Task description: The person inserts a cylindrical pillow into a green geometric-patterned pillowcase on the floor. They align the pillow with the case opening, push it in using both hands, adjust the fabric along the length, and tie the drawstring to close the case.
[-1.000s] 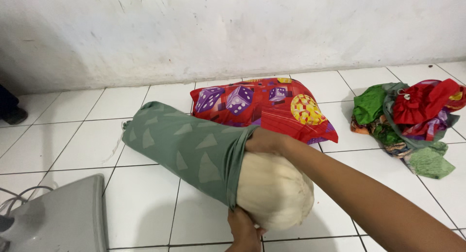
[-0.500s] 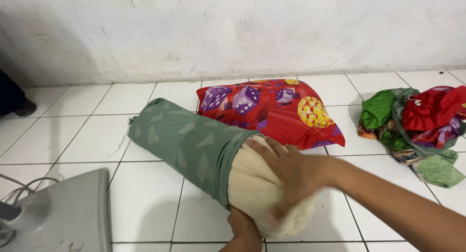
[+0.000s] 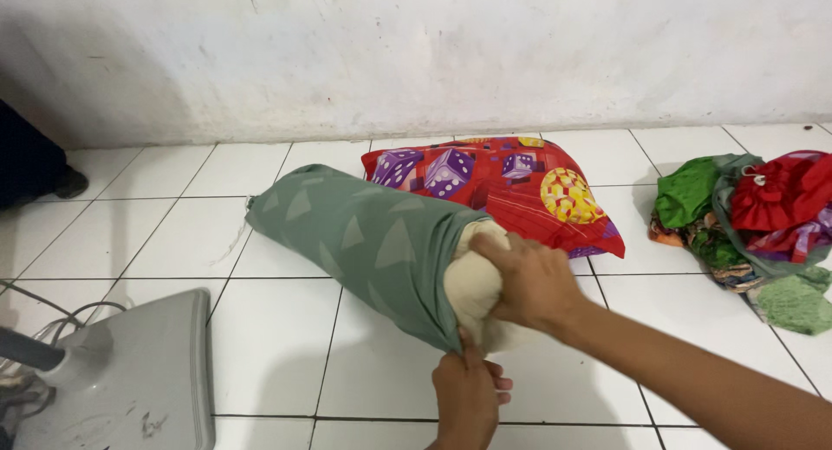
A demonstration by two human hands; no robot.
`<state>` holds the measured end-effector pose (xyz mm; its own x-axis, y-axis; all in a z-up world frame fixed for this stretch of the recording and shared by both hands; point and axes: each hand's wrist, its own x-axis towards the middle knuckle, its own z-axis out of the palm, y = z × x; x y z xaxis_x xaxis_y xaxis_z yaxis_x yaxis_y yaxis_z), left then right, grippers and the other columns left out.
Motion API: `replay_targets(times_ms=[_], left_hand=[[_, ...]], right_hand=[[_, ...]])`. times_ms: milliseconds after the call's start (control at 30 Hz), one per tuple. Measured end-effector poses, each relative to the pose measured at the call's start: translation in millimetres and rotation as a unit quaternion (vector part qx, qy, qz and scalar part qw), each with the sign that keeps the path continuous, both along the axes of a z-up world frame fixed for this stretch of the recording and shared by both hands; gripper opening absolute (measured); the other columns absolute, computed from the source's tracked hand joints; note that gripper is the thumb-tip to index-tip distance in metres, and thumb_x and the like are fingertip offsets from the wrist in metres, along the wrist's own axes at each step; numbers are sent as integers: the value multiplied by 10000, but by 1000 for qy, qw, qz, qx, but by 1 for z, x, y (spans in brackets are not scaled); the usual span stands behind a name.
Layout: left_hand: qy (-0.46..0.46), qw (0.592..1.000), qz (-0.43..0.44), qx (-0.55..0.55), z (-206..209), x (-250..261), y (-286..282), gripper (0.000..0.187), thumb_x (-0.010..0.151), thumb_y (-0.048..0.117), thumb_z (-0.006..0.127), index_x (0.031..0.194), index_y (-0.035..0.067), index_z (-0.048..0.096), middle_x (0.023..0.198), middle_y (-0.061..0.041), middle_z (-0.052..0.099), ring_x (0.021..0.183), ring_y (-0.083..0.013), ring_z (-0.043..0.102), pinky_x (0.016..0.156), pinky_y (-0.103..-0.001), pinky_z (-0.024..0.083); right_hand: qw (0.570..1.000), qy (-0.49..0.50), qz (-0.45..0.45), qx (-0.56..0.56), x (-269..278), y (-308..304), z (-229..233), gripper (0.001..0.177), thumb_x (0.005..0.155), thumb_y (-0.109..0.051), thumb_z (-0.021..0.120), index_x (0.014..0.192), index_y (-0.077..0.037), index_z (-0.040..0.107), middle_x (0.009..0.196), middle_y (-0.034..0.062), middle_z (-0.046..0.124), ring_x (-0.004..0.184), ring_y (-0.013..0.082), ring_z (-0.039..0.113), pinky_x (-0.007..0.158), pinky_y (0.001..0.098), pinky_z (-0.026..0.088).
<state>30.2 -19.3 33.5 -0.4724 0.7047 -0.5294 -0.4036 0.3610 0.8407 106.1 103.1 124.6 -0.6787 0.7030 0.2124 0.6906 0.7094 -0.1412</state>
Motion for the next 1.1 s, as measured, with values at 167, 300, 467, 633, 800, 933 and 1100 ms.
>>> replay_targets(times_ms=[167,300,467,633,800,933,1100], left_hand=[[181,973,-144,-7,29,2,-2,623,1084,359,369,702,-75,600,582,-142,623,522,-259,682,490,-365,567],[467,863,-185,47,35,7,5,563,1068,292,436,663,-55,615,636,-290,613,629,-434,640,578,-492,517],[468,856,-202,89,45,0,19,628,1061,351,454,598,-41,616,617,-287,592,635,-488,630,667,-532,512],[560,792,-204,136,74,-31,36,539,919,459,609,619,14,666,630,-228,634,643,-430,671,652,-520,541],[639,741,-36,205,78,-39,82,641,821,494,753,1063,-87,637,919,-272,686,807,-408,695,666,-479,569],[652,745,-133,45,46,-39,142,729,803,506,781,1175,-86,576,1174,-255,606,915,-353,710,719,-434,596],[654,739,-159,26,1,-77,181,454,842,342,734,1065,-49,679,1101,-257,663,936,-369,722,764,-438,603]], right_hand=[[998,59,4,24,-23,-5,-8,744,590,-284,889,1258,-250,563,1017,133,640,897,358,689,610,509,571],[987,53,37,145,-31,7,-20,472,823,-230,724,1273,-225,583,990,153,633,815,345,680,503,464,568],[970,-3,95,225,-26,29,-47,460,805,-201,635,1263,-212,601,1026,168,620,911,328,613,589,444,557],[927,20,240,288,21,52,-82,318,787,-203,631,1055,-35,659,1158,174,620,1127,361,573,850,475,510],[868,-36,341,358,48,57,-100,482,698,-207,634,1111,27,718,1161,156,642,1104,347,579,868,479,490],[847,-70,393,350,56,47,-102,388,743,-226,657,1025,34,720,1128,94,652,1101,305,589,851,444,488],[821,-103,416,376,65,39,-97,389,735,-246,681,1010,22,746,1041,48,627,1094,276,595,848,417,490]])
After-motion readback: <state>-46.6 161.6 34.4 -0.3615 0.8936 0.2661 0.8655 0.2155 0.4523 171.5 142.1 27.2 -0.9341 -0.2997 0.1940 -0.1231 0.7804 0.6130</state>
